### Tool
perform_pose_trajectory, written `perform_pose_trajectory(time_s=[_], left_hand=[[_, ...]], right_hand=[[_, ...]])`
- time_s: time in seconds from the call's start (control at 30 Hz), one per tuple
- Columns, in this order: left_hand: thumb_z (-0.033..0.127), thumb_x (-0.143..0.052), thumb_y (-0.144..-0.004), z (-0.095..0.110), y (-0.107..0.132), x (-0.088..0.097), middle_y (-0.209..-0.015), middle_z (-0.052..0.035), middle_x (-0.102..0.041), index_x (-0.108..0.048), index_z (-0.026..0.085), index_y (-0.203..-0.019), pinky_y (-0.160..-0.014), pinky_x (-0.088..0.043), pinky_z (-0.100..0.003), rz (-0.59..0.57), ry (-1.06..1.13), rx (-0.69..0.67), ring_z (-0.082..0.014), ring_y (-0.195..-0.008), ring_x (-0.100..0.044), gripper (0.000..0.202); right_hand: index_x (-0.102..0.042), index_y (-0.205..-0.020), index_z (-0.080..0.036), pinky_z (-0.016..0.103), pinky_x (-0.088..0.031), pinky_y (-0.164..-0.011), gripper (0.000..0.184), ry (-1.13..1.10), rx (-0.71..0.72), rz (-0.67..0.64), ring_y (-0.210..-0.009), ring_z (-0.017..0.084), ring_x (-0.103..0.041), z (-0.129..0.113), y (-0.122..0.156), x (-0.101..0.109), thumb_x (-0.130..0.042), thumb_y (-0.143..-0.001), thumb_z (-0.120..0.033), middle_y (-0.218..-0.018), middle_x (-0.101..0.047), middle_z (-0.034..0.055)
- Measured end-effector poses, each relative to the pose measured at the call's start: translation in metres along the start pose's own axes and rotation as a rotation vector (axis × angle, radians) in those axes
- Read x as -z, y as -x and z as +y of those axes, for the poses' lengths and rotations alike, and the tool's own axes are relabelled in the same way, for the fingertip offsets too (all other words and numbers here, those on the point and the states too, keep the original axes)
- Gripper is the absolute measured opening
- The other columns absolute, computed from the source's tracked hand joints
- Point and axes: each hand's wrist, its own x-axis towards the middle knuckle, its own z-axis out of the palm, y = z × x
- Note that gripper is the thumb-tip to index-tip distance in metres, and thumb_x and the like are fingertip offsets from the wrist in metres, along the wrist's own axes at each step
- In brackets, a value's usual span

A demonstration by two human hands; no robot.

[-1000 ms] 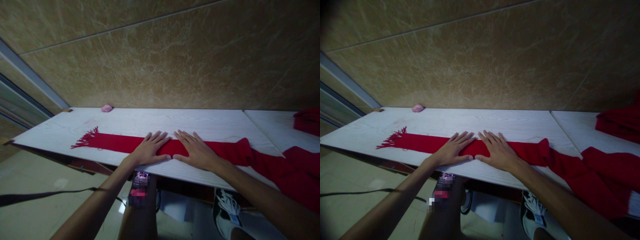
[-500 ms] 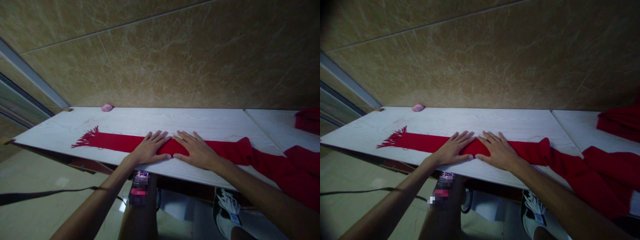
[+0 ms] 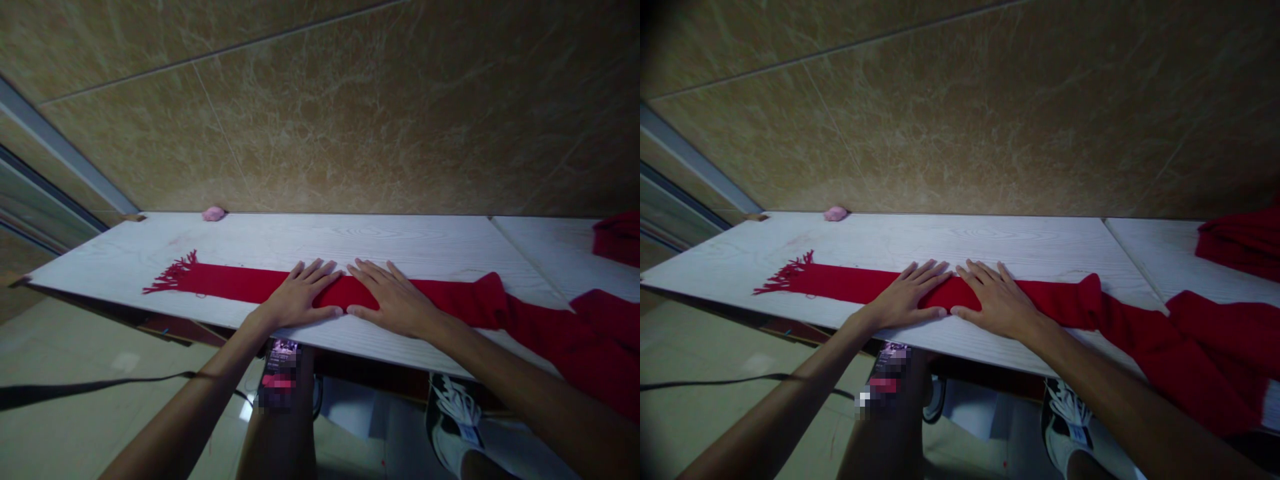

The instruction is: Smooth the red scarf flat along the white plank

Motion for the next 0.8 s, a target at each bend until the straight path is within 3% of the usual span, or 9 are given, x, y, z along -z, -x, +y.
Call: perform_pose_trajectory(time_s=[0.13, 0.3, 0.43, 0.6, 0.8], left_hand=[[0.086, -0.041, -0.098, -0.0006, 0.0001, -0.0006, -0.179, -0.0090, -0.022, -0.030, 0.028, -0.171, -0.135, -0.011, -0.066, 0.003, -0.002, -0.009, -0.0361, -0.168, -0.015, 0.094], [0.084, -0.043, -0.098, -0.0021, 0.0000, -0.0022, -0.179, -0.0075, -0.024, -0.031, 0.028, -0.170, -0.135, -0.014, -0.067, 0.020, -0.004, -0.021, -0.0372, -0.167, -0.018, 0.092], [0.084, -0.044, -0.098, -0.0035, 0.0002, -0.0031, -0.179, -0.0071, -0.024, -0.031, 0.031, -0.170, -0.135, -0.014, -0.067, 0.028, -0.001, -0.028, -0.0367, -0.167, -0.018, 0.091], [0.084, -0.044, -0.098, -0.0018, 0.0001, -0.0020, -0.179, -0.0076, -0.024, -0.031, 0.030, -0.170, -0.136, -0.013, -0.066, 0.022, 0.001, -0.018, -0.0370, -0.167, -0.018, 0.091], [0.086, -0.042, -0.097, 0.0014, -0.0010, 0.0000, -0.180, -0.0084, -0.021, -0.030, 0.027, -0.170, -0.136, -0.011, -0.065, -0.017, -0.008, 0.009, -0.0355, -0.168, -0.014, 0.095]], right_hand=[[-0.043, -0.167, -0.024, 0.065, -0.017, -0.132, 0.088, 0.002, 0.014, 0.005, -0.162, 0.034, -0.029, 0.0006, 0.0002, -0.0014, -0.042, -0.100, -0.082, -0.175, -0.030, 0.0131], [-0.033, -0.171, -0.022, 0.063, -0.018, -0.132, 0.094, -0.010, 0.000, 0.036, -0.162, 0.032, -0.028, 0.0005, 0.0005, -0.0019, -0.043, -0.099, -0.082, -0.175, -0.031, 0.0139], [-0.045, -0.165, -0.024, 0.065, -0.017, -0.132, 0.088, 0.004, 0.007, -0.011, -0.163, 0.034, -0.027, 0.0002, 0.0001, -0.0009, -0.042, -0.099, -0.082, -0.175, -0.031, 0.0125], [-0.036, -0.170, -0.022, 0.064, -0.018, -0.132, 0.092, -0.010, 0.009, 0.025, -0.162, 0.032, -0.031, 0.0005, 0.0000, -0.0013, -0.042, -0.099, -0.082, -0.173, -0.035, 0.0135], [-0.044, -0.166, -0.026, 0.064, -0.019, -0.132, 0.087, 0.015, 0.005, 0.013, -0.161, 0.034, -0.031, 0.0006, 0.0000, -0.0020, -0.043, -0.099, -0.082, -0.173, -0.035, 0.0115]])
